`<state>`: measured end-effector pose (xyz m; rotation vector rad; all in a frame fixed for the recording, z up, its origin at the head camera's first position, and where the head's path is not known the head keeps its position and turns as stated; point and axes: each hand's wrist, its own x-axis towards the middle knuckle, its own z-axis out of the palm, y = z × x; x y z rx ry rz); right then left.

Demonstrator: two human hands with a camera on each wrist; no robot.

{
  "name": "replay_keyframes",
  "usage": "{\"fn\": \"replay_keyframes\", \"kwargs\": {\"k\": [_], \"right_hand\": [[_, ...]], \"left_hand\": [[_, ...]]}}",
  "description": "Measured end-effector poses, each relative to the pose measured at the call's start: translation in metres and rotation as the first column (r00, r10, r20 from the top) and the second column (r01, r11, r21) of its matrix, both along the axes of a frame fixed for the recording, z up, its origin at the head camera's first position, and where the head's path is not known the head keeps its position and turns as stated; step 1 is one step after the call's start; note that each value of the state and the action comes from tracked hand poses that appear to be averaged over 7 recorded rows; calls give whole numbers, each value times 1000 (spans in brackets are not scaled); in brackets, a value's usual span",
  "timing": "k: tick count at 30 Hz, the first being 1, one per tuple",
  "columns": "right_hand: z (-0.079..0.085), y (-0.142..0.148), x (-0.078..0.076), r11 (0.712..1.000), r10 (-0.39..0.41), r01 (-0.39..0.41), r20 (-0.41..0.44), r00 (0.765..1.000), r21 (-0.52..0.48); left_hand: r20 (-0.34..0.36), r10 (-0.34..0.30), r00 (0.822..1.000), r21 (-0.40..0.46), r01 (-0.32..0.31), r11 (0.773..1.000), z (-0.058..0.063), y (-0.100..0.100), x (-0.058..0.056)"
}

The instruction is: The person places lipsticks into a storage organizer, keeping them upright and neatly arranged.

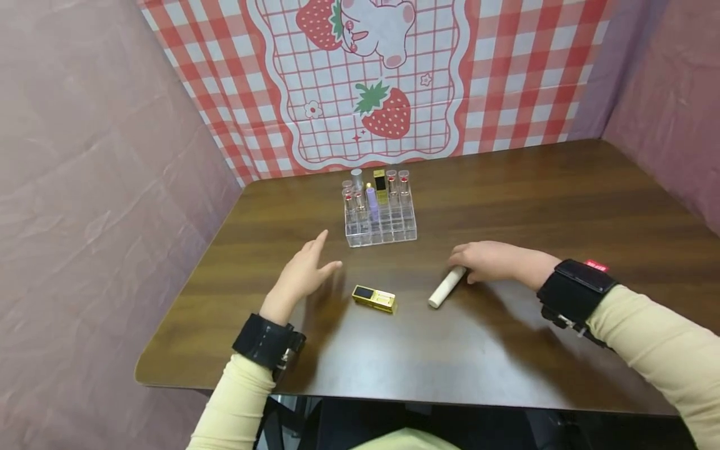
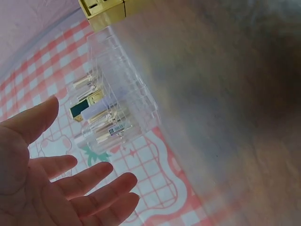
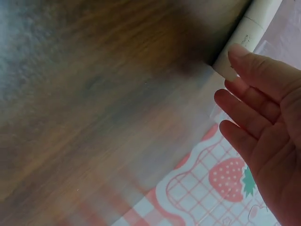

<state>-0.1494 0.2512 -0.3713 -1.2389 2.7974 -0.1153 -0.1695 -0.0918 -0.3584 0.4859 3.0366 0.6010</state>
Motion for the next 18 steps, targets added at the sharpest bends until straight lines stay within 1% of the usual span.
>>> {"fn": "replay_keyframes", "kwargs": {"k": [5,8,13,18], "right_hand": [[-5,4,-5,1000,-2,2,-3,1000,6],[-7,10,-9,1000,8,-8,-1,1000,5],[-8,15,-15,998,69,-69,-17,997,5],[-13,19,-22,990,137,-139,-81,987,-20]], "left_hand": [[-6,-32,999,-24,32,999,-1,6,-8],[-6,-35,999,-20,35,999,-3,12,-12],[30,-20,999,11,19,1000,-8,21,-18],[69,-6,998,-21,8,1000,-8,30,-26]]}}
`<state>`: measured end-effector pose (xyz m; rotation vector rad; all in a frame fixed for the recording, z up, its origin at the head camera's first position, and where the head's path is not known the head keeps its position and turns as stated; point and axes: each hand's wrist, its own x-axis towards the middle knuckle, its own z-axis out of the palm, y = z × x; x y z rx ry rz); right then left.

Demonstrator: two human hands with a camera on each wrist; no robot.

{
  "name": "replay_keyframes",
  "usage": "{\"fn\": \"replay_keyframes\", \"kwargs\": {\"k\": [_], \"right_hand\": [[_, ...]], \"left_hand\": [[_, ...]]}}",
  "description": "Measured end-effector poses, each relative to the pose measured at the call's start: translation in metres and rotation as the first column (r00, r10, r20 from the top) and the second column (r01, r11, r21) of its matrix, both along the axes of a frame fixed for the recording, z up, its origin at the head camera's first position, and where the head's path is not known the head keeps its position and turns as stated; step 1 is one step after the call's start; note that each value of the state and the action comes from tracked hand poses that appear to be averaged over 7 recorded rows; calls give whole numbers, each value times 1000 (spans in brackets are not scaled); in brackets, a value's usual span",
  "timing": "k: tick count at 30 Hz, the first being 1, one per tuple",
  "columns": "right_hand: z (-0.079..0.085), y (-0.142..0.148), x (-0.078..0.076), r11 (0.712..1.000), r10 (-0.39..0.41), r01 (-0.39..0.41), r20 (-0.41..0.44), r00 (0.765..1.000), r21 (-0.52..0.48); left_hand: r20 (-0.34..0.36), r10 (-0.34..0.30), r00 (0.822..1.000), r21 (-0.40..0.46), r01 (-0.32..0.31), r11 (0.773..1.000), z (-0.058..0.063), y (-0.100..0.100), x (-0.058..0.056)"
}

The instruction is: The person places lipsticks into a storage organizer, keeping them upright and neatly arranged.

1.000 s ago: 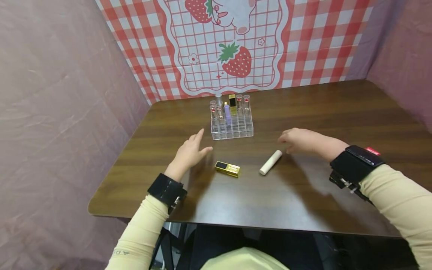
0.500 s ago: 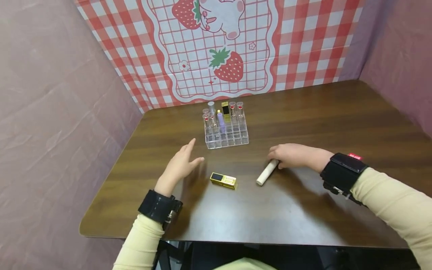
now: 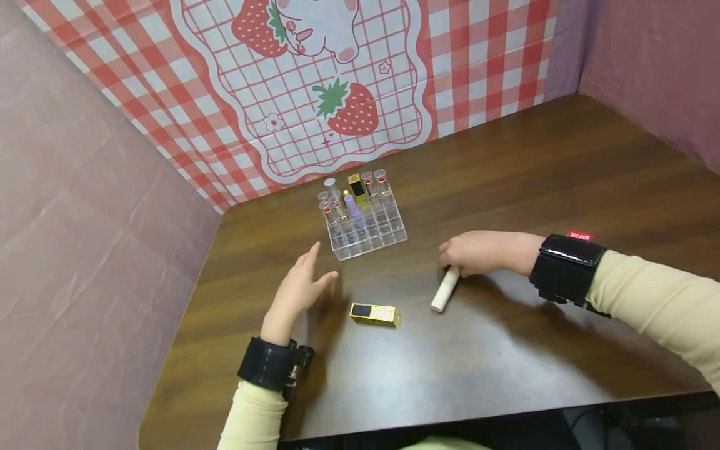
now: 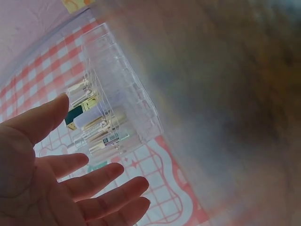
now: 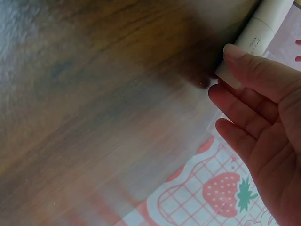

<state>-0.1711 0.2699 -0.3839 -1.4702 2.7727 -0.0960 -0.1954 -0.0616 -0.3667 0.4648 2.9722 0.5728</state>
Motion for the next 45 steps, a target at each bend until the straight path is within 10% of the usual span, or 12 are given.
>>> {"fn": "replay_keyframes", "kwargs": {"k": [6,15,28,45], "right_hand": [[0,-1,0,998,57,-58,-55,997,-17],[2,3,-5,1000,-17,17,76,997,-4],[45,2,-24,984,-104,110,46,993,-141],[76,-38,-62,944,-188,177,-15,982,-280]], "left_hand": [[33,7,999,-9,-7,1000,-3,0,3],[28,-29,999,-51,31,998,-3,6,0],[-47,-211,976,-187,199,962,28,33,-13],[-68,-281,957,-241,258,936,42,50,-34]]}}
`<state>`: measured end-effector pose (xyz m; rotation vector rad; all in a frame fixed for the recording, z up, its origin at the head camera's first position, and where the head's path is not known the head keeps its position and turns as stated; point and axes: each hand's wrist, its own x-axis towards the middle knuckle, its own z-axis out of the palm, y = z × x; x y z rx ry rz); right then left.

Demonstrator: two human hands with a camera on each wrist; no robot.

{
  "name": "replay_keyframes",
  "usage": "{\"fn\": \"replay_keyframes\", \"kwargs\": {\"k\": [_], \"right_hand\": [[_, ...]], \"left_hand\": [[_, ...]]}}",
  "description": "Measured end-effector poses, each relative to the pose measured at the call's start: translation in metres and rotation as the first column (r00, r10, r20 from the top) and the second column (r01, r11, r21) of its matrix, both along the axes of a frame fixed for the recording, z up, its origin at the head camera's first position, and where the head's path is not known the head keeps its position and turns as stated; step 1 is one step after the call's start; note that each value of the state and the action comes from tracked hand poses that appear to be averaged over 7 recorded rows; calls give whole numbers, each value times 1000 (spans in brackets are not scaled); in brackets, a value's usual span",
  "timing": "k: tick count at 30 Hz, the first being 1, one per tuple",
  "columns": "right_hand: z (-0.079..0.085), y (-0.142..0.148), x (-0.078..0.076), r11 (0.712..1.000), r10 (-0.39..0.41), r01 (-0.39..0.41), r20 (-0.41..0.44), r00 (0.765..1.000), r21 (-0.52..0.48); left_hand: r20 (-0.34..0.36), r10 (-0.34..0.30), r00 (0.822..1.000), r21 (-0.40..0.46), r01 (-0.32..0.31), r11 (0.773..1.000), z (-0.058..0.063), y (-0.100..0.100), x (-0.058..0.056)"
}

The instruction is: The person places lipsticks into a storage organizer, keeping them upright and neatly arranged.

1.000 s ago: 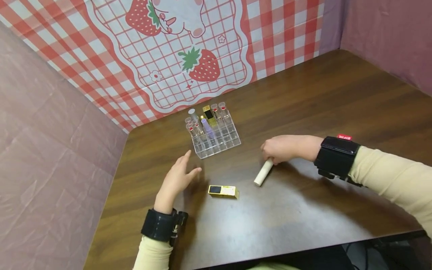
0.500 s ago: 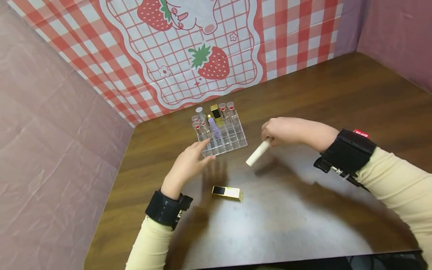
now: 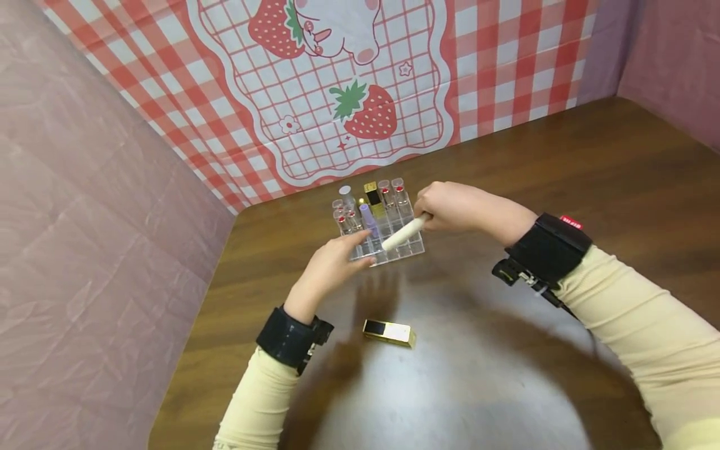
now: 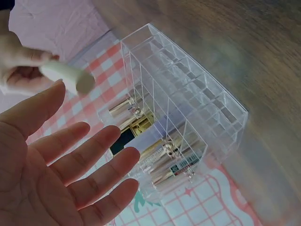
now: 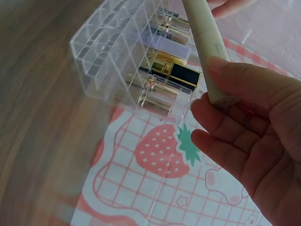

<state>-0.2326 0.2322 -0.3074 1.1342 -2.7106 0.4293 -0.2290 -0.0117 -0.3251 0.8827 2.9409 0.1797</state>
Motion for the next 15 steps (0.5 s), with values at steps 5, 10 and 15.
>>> {"fn": "replay_keyframes", "kwargs": {"k": [5,10,15], "right_hand": [[1,-9,-6,999,4,-5,-27,1000,-50],[6,-21,-11,999,-10,10,1,1000,-45],[10,-31,-17,999,-5,6,21,1000,-42]], "left_hand": [[-14,-12,1000,31,13,999,-3,7,-3],[-82,-8,997,103,17,995,-5,10,-10],[-141,11,990,152,11,988,-3,9,-16]]}}
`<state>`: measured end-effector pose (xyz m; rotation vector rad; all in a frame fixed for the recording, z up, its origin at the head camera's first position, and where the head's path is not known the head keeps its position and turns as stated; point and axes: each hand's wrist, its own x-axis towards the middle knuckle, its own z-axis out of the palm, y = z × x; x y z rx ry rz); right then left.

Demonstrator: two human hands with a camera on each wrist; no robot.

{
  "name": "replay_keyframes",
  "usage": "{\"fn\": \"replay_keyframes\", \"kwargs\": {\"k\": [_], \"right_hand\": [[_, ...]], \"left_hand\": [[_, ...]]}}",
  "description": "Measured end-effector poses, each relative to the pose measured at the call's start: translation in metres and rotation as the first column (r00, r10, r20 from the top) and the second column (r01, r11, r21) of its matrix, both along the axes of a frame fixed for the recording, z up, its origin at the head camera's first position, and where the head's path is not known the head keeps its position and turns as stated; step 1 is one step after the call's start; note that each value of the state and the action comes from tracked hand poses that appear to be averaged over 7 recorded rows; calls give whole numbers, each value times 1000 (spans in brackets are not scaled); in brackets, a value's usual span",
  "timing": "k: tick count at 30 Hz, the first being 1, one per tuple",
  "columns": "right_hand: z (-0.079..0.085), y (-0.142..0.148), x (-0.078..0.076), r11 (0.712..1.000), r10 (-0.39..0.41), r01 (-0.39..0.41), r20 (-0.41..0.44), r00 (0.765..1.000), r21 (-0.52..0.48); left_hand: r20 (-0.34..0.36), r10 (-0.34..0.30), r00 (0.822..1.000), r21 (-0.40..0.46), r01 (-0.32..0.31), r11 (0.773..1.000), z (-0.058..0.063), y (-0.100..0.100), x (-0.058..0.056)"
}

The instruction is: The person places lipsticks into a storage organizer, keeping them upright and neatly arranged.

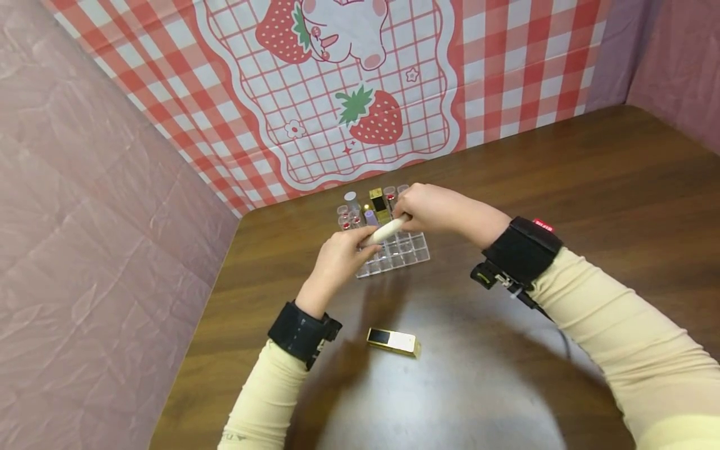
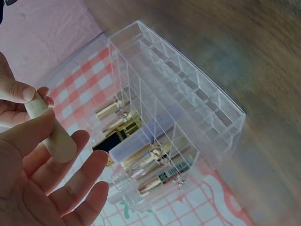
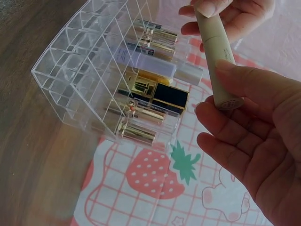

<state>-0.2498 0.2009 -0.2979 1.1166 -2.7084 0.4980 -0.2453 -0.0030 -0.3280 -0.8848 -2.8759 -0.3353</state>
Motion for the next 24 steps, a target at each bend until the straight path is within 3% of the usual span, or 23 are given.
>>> {"fn": "replay_keyframes", "kwargs": {"k": [11,17,24], "right_hand": [[-10,-6,-10,1000,-9,9,2,1000,6],[-12,-6,-10,1000,-5,5,14,1000,4],[-10,-2,-6,999,-33,33,47,998,-7]], "left_hand": [[-2,9,1000,-1,-9,1000,-1,-4,-5],[-14,6,1000,-14,-7,1000,0,-3,-4],[24,24,999,-2,-23,1000,2,-4,-4]]}}
